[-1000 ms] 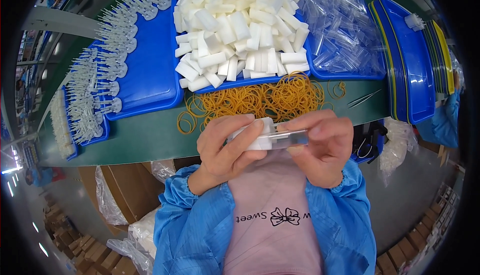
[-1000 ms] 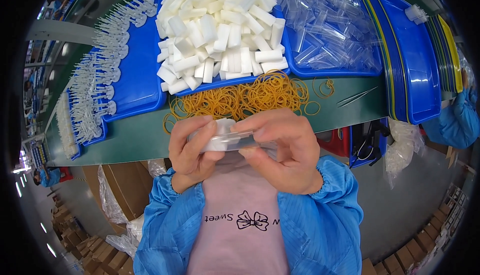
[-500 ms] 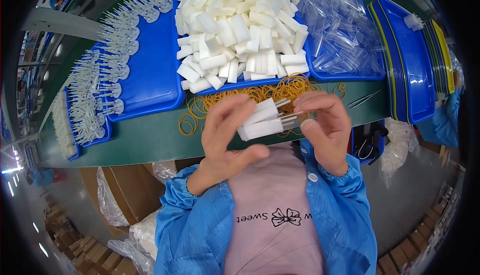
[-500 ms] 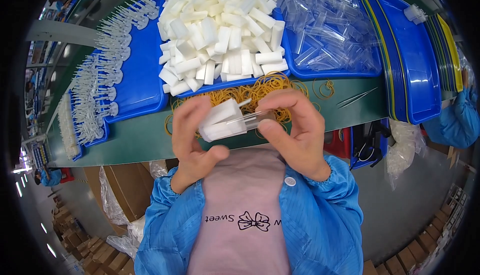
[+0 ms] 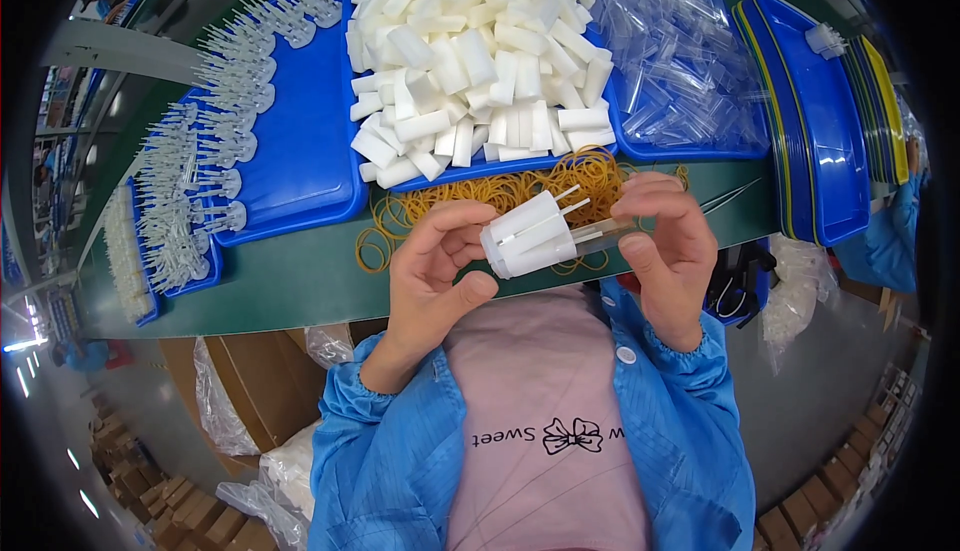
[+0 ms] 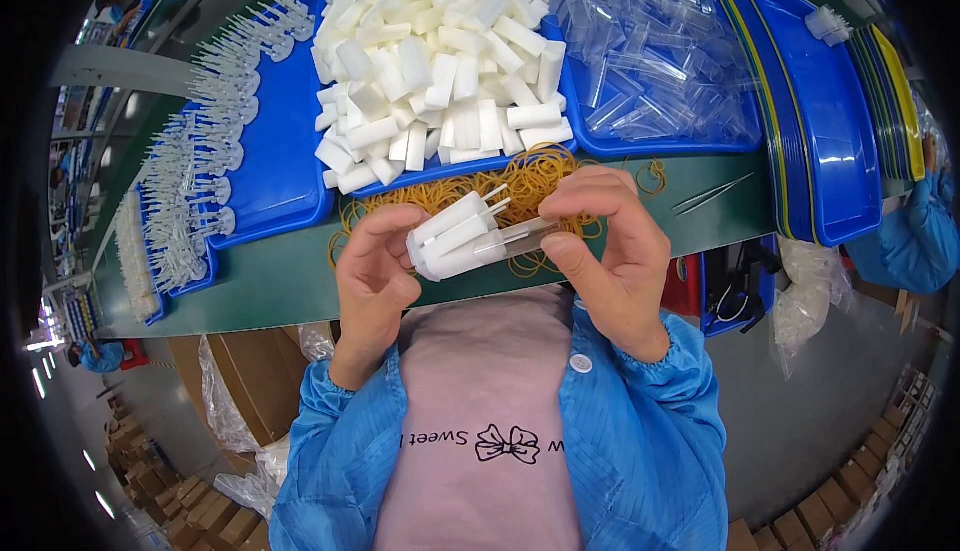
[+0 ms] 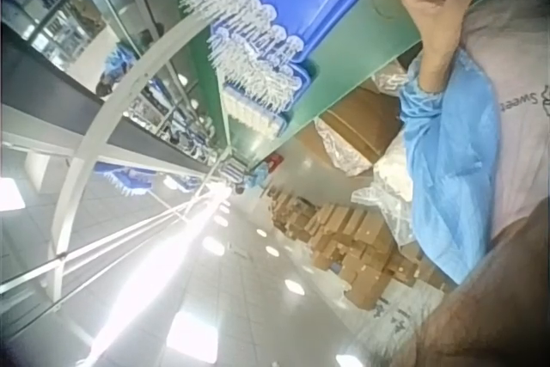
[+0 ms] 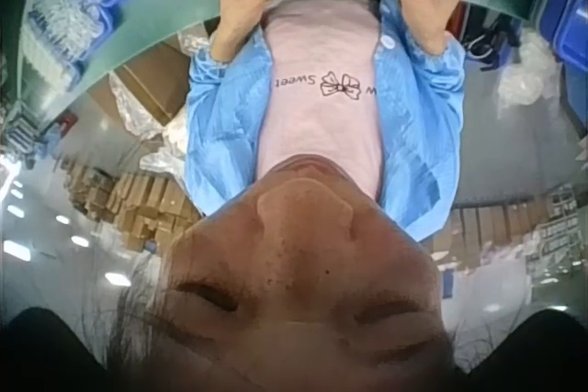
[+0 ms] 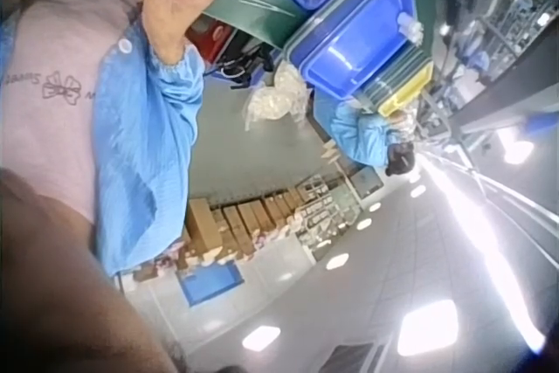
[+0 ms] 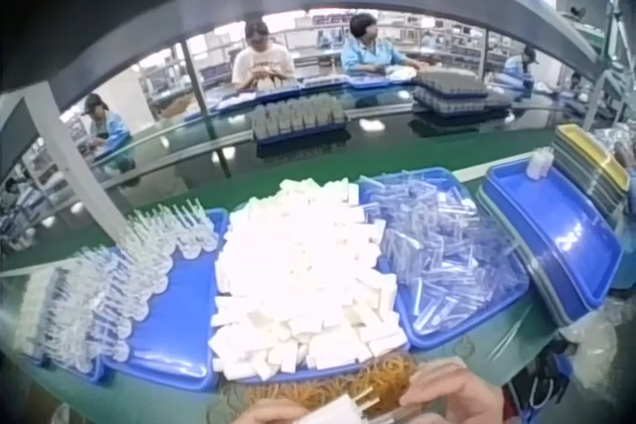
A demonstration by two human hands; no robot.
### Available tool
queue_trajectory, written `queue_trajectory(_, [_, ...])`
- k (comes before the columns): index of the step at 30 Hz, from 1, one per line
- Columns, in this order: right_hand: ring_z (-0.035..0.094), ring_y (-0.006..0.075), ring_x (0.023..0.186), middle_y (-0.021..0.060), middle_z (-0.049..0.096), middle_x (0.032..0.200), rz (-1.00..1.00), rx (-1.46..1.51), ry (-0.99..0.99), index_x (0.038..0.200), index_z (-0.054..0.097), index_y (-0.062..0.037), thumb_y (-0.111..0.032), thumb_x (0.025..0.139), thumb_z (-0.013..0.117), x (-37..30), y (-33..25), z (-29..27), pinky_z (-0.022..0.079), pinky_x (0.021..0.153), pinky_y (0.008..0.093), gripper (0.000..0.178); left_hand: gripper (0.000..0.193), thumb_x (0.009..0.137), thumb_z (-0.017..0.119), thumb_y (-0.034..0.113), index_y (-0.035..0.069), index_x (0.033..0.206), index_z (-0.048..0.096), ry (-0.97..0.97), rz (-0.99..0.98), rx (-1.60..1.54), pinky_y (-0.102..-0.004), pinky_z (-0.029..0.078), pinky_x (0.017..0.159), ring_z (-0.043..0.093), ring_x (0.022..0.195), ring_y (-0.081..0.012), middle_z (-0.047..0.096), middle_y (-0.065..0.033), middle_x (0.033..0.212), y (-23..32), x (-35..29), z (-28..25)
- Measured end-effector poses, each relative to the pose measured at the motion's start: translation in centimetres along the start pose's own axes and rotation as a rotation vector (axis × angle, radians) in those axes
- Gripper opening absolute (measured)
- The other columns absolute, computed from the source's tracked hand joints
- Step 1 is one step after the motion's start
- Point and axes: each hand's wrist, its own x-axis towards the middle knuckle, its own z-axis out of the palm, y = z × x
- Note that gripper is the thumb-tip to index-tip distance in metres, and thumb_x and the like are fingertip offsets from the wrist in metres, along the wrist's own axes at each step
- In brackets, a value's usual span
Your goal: The person assembles small white plastic components by securing them with rubber bands, using tweezers to manipulate the rubber bands.
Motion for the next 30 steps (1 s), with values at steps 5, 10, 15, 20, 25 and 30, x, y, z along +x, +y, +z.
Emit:
queue_trajectory(5, [0.05,0.023,0.097,0.0078,0.062,0.091,-0.038,0.026,0.065,0.089,0.059,-0.0039,-0.01,0.076,0.069,-0.3,0.4,0.5,0.036,0.089,0.0355,0.018,0.043,0.078,0.071,0.009,-0.002,0.115,0.051,-0.003,0.009,0.068,-0.0306,0.045,0.089,0.055,0.102,-0.0166,0.047,-0.0082,0.114,-0.3,0.0,-0.2])
queue_trajectory(10, [0.05,0.0247,0.1,0.0072,0.062,0.091,-0.041,0.127,0.077,0.086,0.058,-0.0051,-0.004,0.073,0.071,-1.2,0.3,1.8,0.035,0.091,0.0406,0.018,0.041,0.075,0.074,0.007,-0.002,0.109,0.053,-0.019,0.074,-0.01,-0.0294,0.045,0.088,0.054,0.099,-0.0158,0.047,-0.0088,0.11,-0.4,-0.2,0.6])
queue_trajectory(15, [0.051,0.0254,0.1,0.0065,0.063,0.09,-0.061,0.104,0.061,0.084,0.06,-0.0065,-0.005,0.072,0.072,-1.7,-0.2,2.3,0.034,0.094,0.0442,0.016,0.042,0.074,0.074,0.007,-0.002,0.109,0.053,-0.027,0.083,-0.011,-0.0294,0.046,0.088,0.053,0.099,-0.0154,0.047,-0.0091,0.109,-0.8,-0.4,1.1])
queue_trajectory(20, [0.052,0.0253,0.099,0.0065,0.063,0.089,-0.023,0.114,0.08,0.081,0.06,-0.0071,-0.005,0.073,0.071,-2.1,0.0,2.5,0.032,0.097,0.0456,0.014,0.042,0.075,0.073,0.007,-0.002,0.11,0.052,-0.029,0.091,-0.017,-0.0292,0.046,0.087,0.053,0.099,-0.0152,0.047,-0.009,0.108,-1.2,-0.3,1.0])
queue_trajectory(25, [0.052,0.0252,0.099,0.008,0.063,0.092,-0.049,0.039,-0.058,0.088,0.062,-0.0047,-0.006,0.073,0.068,-0.4,0.0,1.0,0.035,0.095,0.041,0.016,0.039,0.078,0.07,0.006,-0.002,0.111,0.052,-0.01,0.021,-0.077,-0.0287,0.045,0.087,0.055,0.098,-0.0152,0.048,-0.0075,0.108,-1.1,0.1,0.8])
queue_trajectory(30, [0.056,0.0227,0.098,0.0119,0.06,0.102,0.019,-0.305,0.051,0.094,0.063,-0.001,-0.007,0.076,0.062,3.8,-0.5,-2.9,0.04,0.089,0.0327,0.019,0.036,0.08,0.067,0.006,-0.002,0.112,0.051,0.12,0.031,-0.1,-0.0287,0.045,0.085,0.055,0.099,-0.016,0.052,-0.0076,0.107,-0.7,-0.1,0.5])
